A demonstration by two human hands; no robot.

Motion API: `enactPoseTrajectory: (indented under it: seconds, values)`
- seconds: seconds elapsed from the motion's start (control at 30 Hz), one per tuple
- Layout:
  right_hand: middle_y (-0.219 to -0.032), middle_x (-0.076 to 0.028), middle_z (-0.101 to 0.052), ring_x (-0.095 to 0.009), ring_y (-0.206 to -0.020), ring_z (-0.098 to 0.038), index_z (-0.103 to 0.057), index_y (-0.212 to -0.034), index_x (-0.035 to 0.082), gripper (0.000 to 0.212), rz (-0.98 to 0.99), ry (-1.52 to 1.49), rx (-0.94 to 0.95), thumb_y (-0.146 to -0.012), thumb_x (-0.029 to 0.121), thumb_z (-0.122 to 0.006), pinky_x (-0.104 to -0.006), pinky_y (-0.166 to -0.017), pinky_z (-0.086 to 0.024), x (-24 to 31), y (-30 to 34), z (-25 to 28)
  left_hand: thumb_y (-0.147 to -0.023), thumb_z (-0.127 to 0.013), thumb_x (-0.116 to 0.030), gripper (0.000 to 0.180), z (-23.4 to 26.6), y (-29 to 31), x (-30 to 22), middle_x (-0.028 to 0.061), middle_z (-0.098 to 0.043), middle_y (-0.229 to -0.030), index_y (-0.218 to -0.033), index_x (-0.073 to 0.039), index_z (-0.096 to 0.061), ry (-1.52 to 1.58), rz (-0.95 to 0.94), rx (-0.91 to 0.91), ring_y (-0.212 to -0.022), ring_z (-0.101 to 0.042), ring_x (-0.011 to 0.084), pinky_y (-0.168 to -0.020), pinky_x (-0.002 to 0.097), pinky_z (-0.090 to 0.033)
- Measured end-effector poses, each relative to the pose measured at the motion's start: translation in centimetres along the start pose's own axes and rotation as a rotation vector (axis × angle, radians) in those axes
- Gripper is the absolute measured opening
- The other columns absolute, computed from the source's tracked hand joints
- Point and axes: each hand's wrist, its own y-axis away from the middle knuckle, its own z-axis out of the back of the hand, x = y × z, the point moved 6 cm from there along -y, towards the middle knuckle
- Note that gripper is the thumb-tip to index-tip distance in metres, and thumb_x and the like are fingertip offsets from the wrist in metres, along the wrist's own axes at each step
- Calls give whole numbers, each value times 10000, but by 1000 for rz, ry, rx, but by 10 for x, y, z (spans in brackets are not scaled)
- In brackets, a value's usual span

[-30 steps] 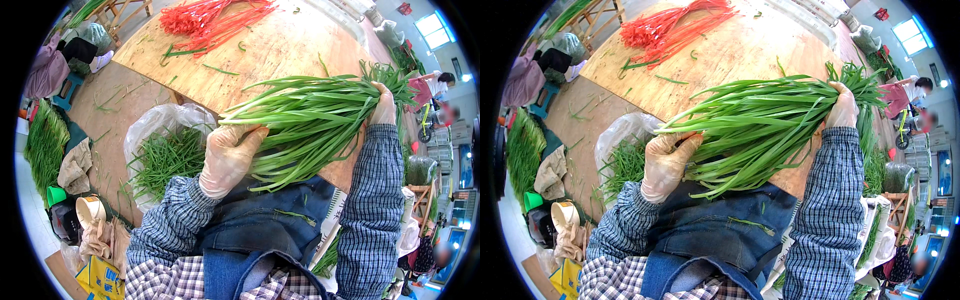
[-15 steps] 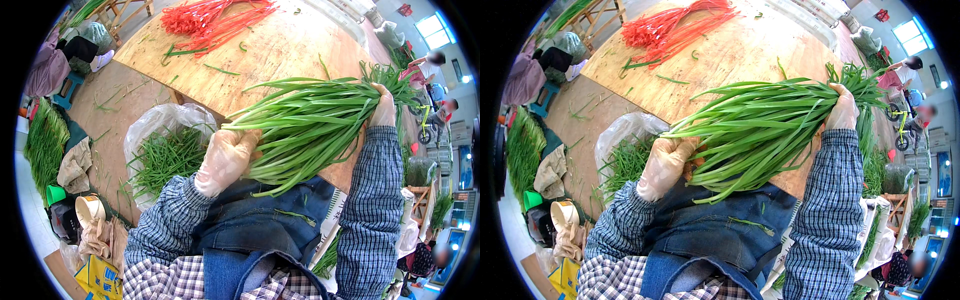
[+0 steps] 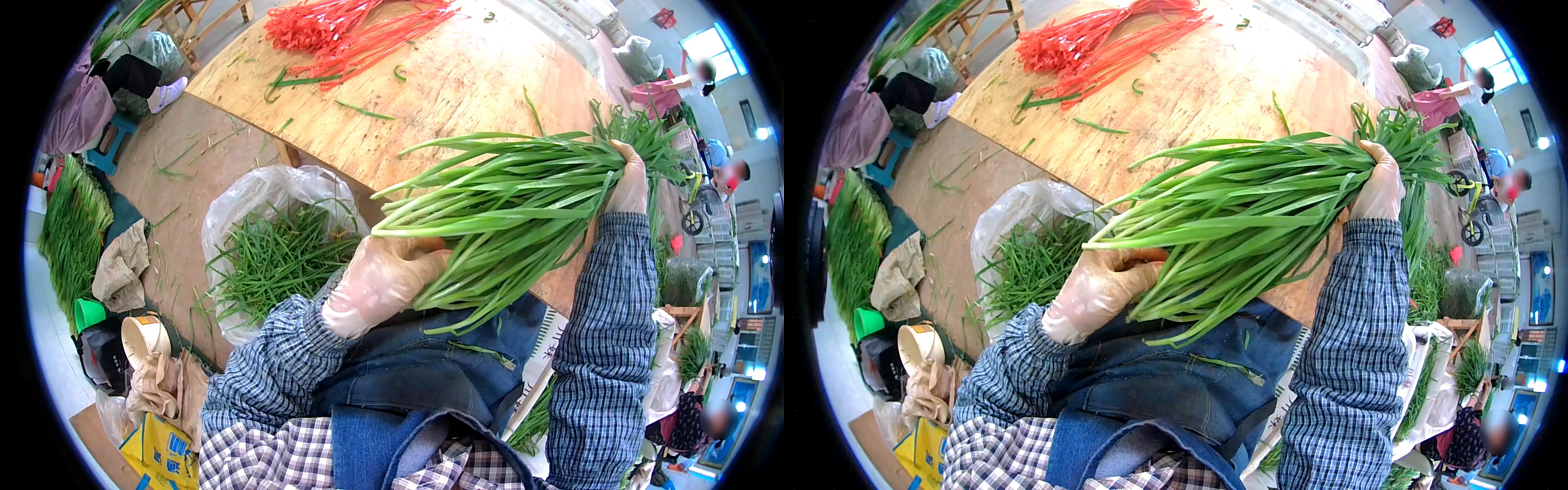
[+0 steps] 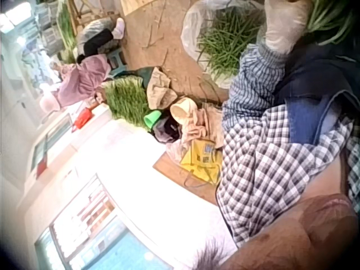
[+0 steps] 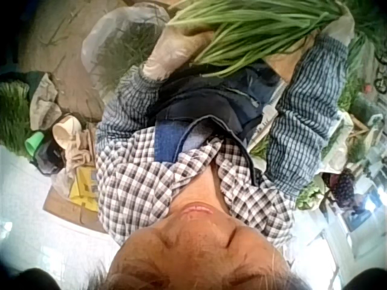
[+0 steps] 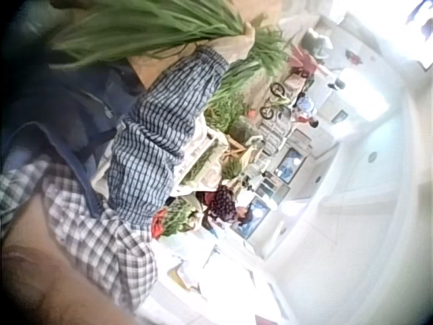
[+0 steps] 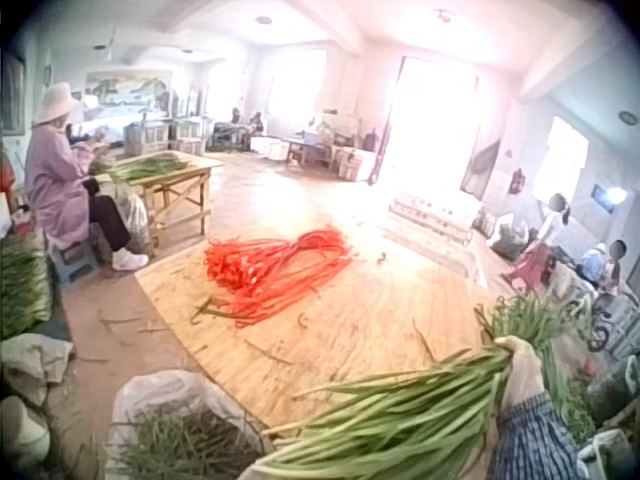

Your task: The person sorts through a bundle of chives by hand, removes individual stems, and uses a red tie to secure the bundle before placing it into a white plastic crate.

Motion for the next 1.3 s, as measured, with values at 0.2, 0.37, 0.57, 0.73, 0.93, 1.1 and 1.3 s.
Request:
enactPoseTrajectory:
  seconds: [0.2, 0.37, 0.57, 0.73, 0.93, 1.1, 1.3]
  values:
    - [-772, -101, -631, -201, -618, -610, -607, -877, -11, 209, -25, 33, 60, -765, 166, -605, -308, -587, -525, -9, -5, 6, -825, -624, -153, 314, -7, 5, -6, 117, -638, -1048, -1091, 11, -593, -193, -249, -46, -894, -594, 143, -788, 256, -472]
    - [-769, -104, -647, -212, -630, -615, -617, -845, 12, 204, -18, 58, 159, -815, 198, -541, -305, -601, -518, -6, 0, 11, -802, -660, -106, 417, -7, -2, 16, 49, -595, -1039, -1179, 25, -538, -96, 3, -6, -894, -535, 89, -787, 251, -460]
    - [-765, -114, -659, -221, -634, -621, -624, -832, -9, 245, -131, -145, 300, -827, 221, -540, -314, -609, -523, -8, -2, 12, -813, -646, -86, 318, -20, 0, 3, 95, -614, -1103, -1098, 45, -596, 15, -196, 79, -988, -567, 158, -854, 275, -459]
    - [-764, -122, -659, -226, -639, -620, -624, -832, -16, 238, -91, -183, 268, -836, 203, -531, -320, -628, -523, -8, -4, 16, -779, -652, -20, 147, -11, 4, 2, 102, -667, -913, -914, 37, -663, -140, -343, -177, -831, -608, 157, -774, 280, -478]
    - [-767, -114, -652, -217, -659, -615, -611, -840, -11, 216, -10, -200, 275, -836, 193, -539, -315, -649, -518, -7, 1, 20, -769, -625, 41, 134, -10, 9, 9, 75, -626, -957, -898, 18, -650, 169, -277, -59, -906, -563, 153, -791, 274, -456]
    - [-759, -101, -643, -212, -666, -611, -602, -845, -9, 203, -6, -231, 263, -834, 188, -553, -317, -648, -517, -13, -11, 28, -781, -597, -2, 83, 6, 18, 12, 93, -593, -965, -861, 0, -619, 84, -275, 116, -888, -549, 176, -760, 297, -459]
    - [-768, -117, -651, -224, -673, -624, -623, -842, 1, 208, -111, -352, 353, -829, 200, -565, -340, -644, -531, -15, -22, 52, -721, -605, -61, 86, 119, 81, 12, 138, -566, -906, -772, 6, -585, -374, -223, 138, -906, -543, 280, -828, 367, -433]
